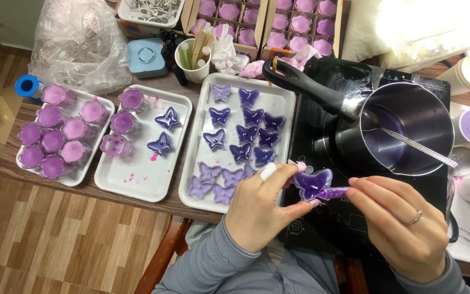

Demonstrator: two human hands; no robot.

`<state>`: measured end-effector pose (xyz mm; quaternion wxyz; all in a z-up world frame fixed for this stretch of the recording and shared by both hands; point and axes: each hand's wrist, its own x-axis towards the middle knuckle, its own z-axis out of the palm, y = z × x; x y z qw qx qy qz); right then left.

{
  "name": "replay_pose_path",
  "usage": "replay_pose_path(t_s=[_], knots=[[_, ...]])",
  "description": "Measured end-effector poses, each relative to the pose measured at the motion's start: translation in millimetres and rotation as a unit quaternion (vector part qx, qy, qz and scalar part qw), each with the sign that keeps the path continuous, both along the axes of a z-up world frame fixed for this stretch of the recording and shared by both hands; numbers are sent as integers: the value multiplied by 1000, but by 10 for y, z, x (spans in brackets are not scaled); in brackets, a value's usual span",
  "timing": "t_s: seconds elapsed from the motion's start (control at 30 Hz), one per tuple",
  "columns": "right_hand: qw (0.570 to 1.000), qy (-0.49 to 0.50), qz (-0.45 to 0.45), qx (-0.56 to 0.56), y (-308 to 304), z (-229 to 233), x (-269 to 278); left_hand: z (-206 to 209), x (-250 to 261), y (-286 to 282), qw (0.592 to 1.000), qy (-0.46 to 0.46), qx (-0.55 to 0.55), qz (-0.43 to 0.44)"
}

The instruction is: The person dips butterfly-shaped wax candles one at a time into a pot of melted purple wax on an induction cooker, using a spoon to pour wax over them, then places the coated candles on trays. The person also handles wicks and small candle parts, arranging finished candles on the trays.

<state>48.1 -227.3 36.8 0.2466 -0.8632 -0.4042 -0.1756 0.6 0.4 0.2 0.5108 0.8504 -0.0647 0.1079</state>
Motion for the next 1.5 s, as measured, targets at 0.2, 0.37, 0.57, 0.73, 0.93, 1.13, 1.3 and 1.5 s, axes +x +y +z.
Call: replay_pose_path(t_s=[0.2, 0.37, 0.57, 0.73, 0.93, 1.13, 1.3, 1.5], knots=[[977, 155, -46, 142, -77, -173, -48, -14, -12, -12, 1000, -13, -1, 1], [899, 338, -65, 271, -139, -354, -81, -93, -20, -13, 1000, 8, -15, -14], [857, 396, -41, 327, -157, -475, -85, -303, -43, -23, 999, 21, -25, -18], [848, 409, -43, 334, -170, -553, -100, -395, -67, -30, 998, 53, -11, -16], [842, 421, -49, 335, -150, -571, -112, -500, -47, -66, 996, 78, 28, -31], [858, 399, -62, 317, -152, -607, -114, -667, -75, -82, 999, 33, 33, -22], [862, 399, -70, 306, -141, -626, -110, -733, -69, -100, 999, 36, 30, -16], [862, 397, -65, 308, -142, -655, -102, -736, -43, -116, 996, 76, 43, -23]])
